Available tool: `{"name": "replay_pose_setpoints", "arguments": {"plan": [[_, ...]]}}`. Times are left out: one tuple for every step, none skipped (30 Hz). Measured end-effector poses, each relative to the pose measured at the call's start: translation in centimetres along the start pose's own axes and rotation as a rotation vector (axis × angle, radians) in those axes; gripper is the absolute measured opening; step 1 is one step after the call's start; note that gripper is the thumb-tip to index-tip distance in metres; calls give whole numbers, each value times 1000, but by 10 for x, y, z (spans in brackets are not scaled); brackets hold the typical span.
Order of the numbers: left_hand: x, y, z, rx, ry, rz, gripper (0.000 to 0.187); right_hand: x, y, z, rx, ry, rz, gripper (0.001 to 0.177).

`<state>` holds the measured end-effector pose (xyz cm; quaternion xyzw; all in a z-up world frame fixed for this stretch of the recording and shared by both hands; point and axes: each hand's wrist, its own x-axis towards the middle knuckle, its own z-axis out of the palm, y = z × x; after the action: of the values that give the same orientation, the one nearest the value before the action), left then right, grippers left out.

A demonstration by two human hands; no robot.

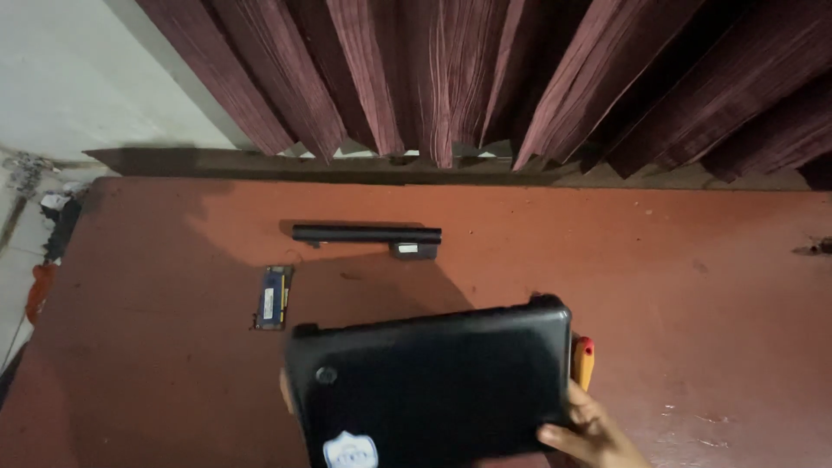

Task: Repairing a laptop by working on internal components with a screwdriver, reassembling the keyboard, and closing the device.

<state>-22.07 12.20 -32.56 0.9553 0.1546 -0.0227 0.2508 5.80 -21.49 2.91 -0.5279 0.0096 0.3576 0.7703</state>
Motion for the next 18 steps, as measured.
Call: {"name": "replay_pose_setpoints", "arguments": {"plan": [[14,-14,7,4,31,-9,110,3,-6,6,-217,27,-25,68],[31,-24,10,7,62,-17,111,5,-11,8,-218,26,-27,68],[47,-34,12,11,94,-29,113,7,-16,10,-317,108,22,63],[62,-44,13,15,126,-41,114,9,-21,12,-416,190,71,58],[80,-43,8,19,159,-53,115,12,-22,8,-418,186,70,58],[98,-44,0,23,192,-65,117,16,-23,5,-473,173,27,61],[116,-44,-10,25,225,-75,118,19,-24,2,-529,161,-17,65],[142,-17,-36,27,258,-86,120,25,-15,-11,-532,158,-18,65],[163,9,-70,29,290,-95,121,30,-6,-23,-533,178,-105,57],[175,35,-112,31,322,-104,123,35,2,-36,-533,198,-191,50],[195,68,-159,32,325,-101,123,37,8,-44,-532,198,-195,50],[198,106,-202,269,436,244,72,40,14,-51,-649,255,-249,34],[187,144,-239,504,542,593,30,43,19,-59,-765,315,-303,19],[189,128,-229,506,545,598,30,42,23,-61,-763,317,-308,19],[191,114,-216,492,496,637,31,39,26,-64,-912,366,-345,17],[195,99,-204,479,447,676,31,37,28,-68,-1061,415,-381,15],[199,77,-205,473,443,685,31,34,22,-57,-1061,425,-377,15],[205,54,-207,355,447,732,16,32,17,-47,-999,417,-363,13]]}}
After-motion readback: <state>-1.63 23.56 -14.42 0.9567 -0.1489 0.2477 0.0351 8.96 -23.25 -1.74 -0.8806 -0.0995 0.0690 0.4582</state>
